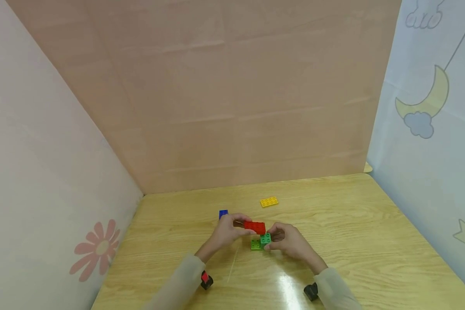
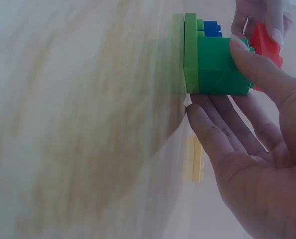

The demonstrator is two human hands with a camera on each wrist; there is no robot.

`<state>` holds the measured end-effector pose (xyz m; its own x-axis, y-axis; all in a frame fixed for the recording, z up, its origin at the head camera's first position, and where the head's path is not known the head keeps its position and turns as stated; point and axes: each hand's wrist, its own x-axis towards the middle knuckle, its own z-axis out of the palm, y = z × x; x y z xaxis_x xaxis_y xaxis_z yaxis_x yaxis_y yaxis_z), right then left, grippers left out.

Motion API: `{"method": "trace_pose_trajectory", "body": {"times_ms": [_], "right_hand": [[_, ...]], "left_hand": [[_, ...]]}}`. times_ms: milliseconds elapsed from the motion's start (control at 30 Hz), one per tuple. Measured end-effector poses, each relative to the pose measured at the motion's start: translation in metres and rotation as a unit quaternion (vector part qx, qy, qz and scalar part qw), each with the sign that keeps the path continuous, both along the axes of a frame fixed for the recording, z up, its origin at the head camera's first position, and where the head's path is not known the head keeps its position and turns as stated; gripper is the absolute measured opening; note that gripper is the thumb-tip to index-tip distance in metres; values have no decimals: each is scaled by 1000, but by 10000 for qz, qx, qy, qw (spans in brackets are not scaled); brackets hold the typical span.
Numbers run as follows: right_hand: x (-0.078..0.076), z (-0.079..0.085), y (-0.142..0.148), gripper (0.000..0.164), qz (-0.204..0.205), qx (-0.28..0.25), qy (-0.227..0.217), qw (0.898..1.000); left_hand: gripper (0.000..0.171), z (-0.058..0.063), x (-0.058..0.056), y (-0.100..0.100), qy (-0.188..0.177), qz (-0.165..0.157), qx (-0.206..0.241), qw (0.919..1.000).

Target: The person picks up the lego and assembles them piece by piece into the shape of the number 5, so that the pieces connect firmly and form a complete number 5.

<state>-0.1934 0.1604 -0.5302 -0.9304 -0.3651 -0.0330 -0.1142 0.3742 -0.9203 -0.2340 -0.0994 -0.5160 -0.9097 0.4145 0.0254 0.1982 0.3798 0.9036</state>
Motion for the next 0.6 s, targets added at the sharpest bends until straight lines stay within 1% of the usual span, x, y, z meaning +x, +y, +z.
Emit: {"method": "trace_pose_trajectory", "body": {"times_ms": [200,300,467,600], "right_hand": [[1,0,0,32,19,-5,20,10000],[0,0,0,31,44,3,34,10000],[0,0,0,30,92,46,31,9999],[-1,1,0,31,92,67,47,9999]], "left_hand": [[33,-2,9,4,46,-72,-72,9999],[35,-4,14,7,151,-130,-168,9997],[35,-5,20,11,451,-271,-433,9977],[33,-6,22,12,618,-366,-453,9964]]}}
